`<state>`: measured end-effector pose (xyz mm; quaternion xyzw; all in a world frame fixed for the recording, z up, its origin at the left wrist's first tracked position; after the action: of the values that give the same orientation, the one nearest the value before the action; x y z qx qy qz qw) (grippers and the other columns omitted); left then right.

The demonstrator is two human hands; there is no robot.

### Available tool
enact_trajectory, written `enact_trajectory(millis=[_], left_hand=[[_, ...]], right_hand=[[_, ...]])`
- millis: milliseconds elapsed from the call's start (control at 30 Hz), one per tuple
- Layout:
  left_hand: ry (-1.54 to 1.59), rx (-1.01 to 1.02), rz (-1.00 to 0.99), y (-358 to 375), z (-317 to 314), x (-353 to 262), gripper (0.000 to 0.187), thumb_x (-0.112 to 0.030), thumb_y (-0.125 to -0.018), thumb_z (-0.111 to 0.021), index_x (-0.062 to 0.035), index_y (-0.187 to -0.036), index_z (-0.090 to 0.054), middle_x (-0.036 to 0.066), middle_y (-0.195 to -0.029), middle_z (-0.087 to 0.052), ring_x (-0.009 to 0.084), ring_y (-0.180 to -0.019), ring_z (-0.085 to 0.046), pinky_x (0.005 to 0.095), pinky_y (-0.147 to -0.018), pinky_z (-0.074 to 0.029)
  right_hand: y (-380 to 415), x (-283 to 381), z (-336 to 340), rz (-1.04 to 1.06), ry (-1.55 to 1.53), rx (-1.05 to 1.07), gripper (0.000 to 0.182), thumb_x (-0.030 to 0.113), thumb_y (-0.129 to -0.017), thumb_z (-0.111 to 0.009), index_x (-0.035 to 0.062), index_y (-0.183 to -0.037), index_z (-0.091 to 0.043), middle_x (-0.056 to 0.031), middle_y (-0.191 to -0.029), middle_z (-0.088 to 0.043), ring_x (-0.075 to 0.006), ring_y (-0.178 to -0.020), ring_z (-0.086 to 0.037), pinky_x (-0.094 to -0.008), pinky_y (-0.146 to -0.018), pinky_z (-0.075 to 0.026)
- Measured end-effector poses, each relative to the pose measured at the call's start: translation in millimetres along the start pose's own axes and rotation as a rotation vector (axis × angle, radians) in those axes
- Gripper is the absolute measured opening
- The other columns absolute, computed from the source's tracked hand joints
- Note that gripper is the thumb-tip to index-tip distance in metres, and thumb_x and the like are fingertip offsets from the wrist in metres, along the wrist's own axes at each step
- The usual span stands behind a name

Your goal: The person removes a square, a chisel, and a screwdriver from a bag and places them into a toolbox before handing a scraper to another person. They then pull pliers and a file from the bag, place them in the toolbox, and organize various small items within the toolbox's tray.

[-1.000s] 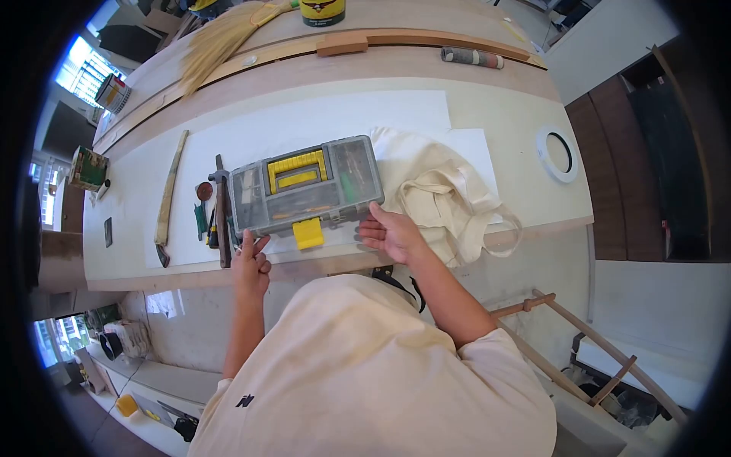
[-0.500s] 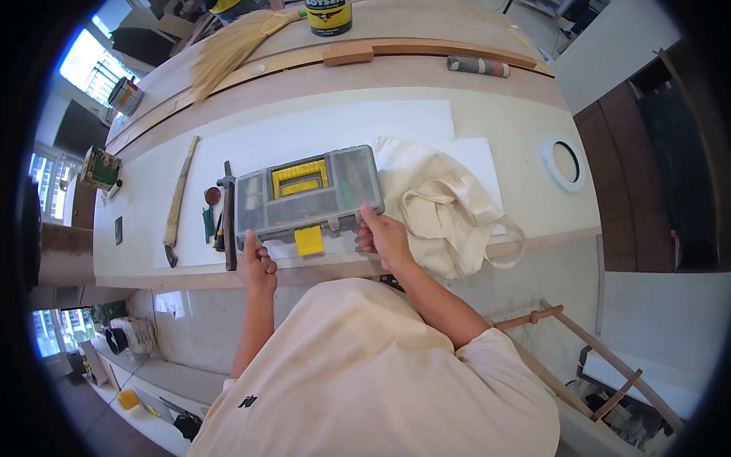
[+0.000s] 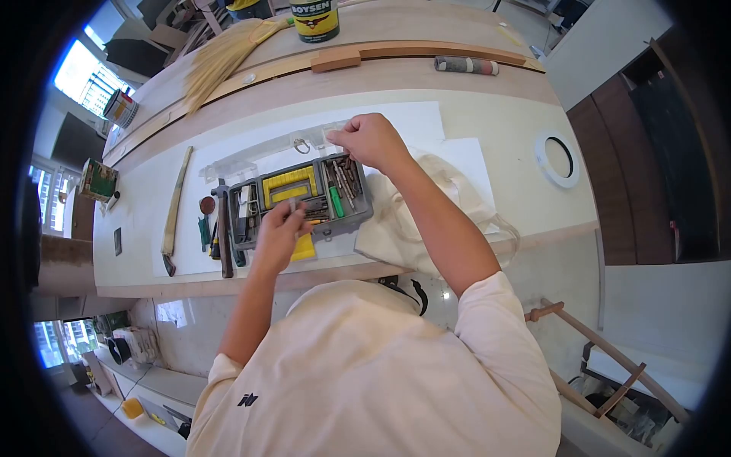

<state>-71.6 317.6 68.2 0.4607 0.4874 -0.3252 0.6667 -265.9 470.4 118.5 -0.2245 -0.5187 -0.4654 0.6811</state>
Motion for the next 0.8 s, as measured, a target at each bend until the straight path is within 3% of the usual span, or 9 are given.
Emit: enact_trajectory(millis=[67, 167, 200, 300, 500, 600, 700, 800], left_hand=[[-0.202, 0.079, -0.022, -18.6, -22.8, -12.7, 0.021, -0.013, -0.089, -0.061, 0.0050, -0.100, -0.064, 0.004, -0.077, -0.059, 0.0080, -0.067, -0.051, 0.0265, -0.058, -0.042], [-0.363, 0.038, -0.134, -39.6, -46.0, -20.8, 0.019, -0.013, -0.087, -0.065, 0.0055, -0.088, -0.067, 0.003, -0.067, -0.057, 0.0082, -0.060, -0.047, 0.0275, -0.055, -0.039], [-0.362, 0.090, -0.075, -48.2, -51.0, -16.6, 0.019, -0.013, -0.086, -0.067, 0.0056, -0.082, -0.067, 0.002, -0.062, -0.055, 0.0091, -0.055, -0.046, 0.0295, -0.052, -0.038], [-0.486, 0.064, -0.077, -62.1, -65.0, -6.9, 0.021, -0.014, -0.086, -0.067, 0.0054, -0.078, -0.067, 0.003, -0.059, -0.056, 0.0101, -0.051, -0.047, 0.0308, -0.050, -0.039], [-0.581, 0.010, -0.166, -64.2, -69.6, -5.7, 0.023, -0.016, -0.085, -0.068, 0.0053, -0.077, -0.067, 0.008, -0.060, -0.060, 0.0135, -0.049, -0.053, 0.0309, -0.050, -0.043], [-0.522, -0.052, -0.041, -58.2, -58.1, -13.2, 0.025, -0.019, -0.084, -0.069, 0.0056, -0.080, -0.067, 0.010, -0.061, -0.060, 0.0150, -0.052, -0.057, 0.0324, -0.052, -0.045], [-0.732, -0.095, -0.073, -54.8, -60.0, -25.2, 0.030, -0.026, -0.082, -0.071, 0.0007, -0.093, -0.072, 0.023, -0.080, -0.067, 0.0375, -0.079, -0.066, 0.0425, -0.072, -0.050], [-0.749, -0.117, -0.124, -56.6, -65.8, -24.1, 0.031, -0.028, -0.083, -0.069, 0.0014, -0.095, -0.071, 0.023, -0.084, -0.068, 0.0376, -0.083, -0.066, 0.0414, -0.075, -0.051]], right_hand=[[-3.2, 1.7, 1.8, -0.001, 0.005, 0.010, 0.035, 0.033, -0.079, -0.077, -0.0001, -0.075, -0.069, -0.0066, -0.064, -0.065, -0.0124, -0.056, -0.057, -0.0294, -0.057, -0.049], [-5.0, 2.2, 2.3, 0.008, -0.012, 0.019, 0.034, 0.033, -0.077, -0.078, 0.0000, -0.076, -0.070, -0.0071, -0.066, -0.066, -0.0134, -0.057, -0.058, -0.0301, -0.057, -0.048], [-5.2, 1.5, 2.7, 0.011, -0.021, 0.020, 0.034, 0.033, -0.077, -0.079, 0.0001, -0.076, -0.070, -0.0074, -0.066, -0.066, -0.0136, -0.058, -0.058, -0.0303, -0.058, -0.048], [-5.2, 0.6, 2.5, 0.043, -0.067, 0.046, 0.031, 0.028, -0.078, -0.080, 0.0018, -0.072, -0.065, -0.0030, -0.062, -0.061, -0.0095, -0.055, -0.054, -0.0253, -0.051, -0.045], [-3.1, 1.6, 5.5, 0.072, -0.023, 0.047, 0.031, 0.027, -0.078, -0.080, 0.0007, -0.073, -0.065, -0.0032, -0.063, -0.061, -0.0093, -0.053, -0.052, -0.0256, -0.050, -0.043], [-7.9, -4.9, 4.8, 0.039, -0.027, 0.054, 0.033, 0.032, -0.072, -0.081, 0.0009, -0.076, -0.070, -0.0081, -0.067, -0.067, -0.0159, -0.059, -0.059, -0.0310, -0.060, -0.049], [-10.1, -6.9, 2.3, 0.051, -0.046, 0.050, 0.033, 0.032, -0.072, -0.081, 0.0014, -0.076, -0.070, -0.0084, -0.067, -0.066, -0.0163, -0.059, -0.059, -0.0313, -0.059, -0.049], [-11.7, -7.5, 0.6, 0.050, -0.038, 0.067, 0.033, 0.033, -0.073, -0.081, 0.0018, -0.076, -0.070, -0.0085, -0.067, -0.066, -0.0165, -0.060, -0.059, -0.0313, -0.059, -0.049]])
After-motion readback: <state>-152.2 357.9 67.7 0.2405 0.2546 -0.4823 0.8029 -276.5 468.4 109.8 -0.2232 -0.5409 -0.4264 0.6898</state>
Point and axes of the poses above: each hand's wrist, its own y-axis away from the middle knuckle, its own z-axis out of the back of the hand, x = y × z, the point moved 3 cm from there along -y, towards the middle knuckle
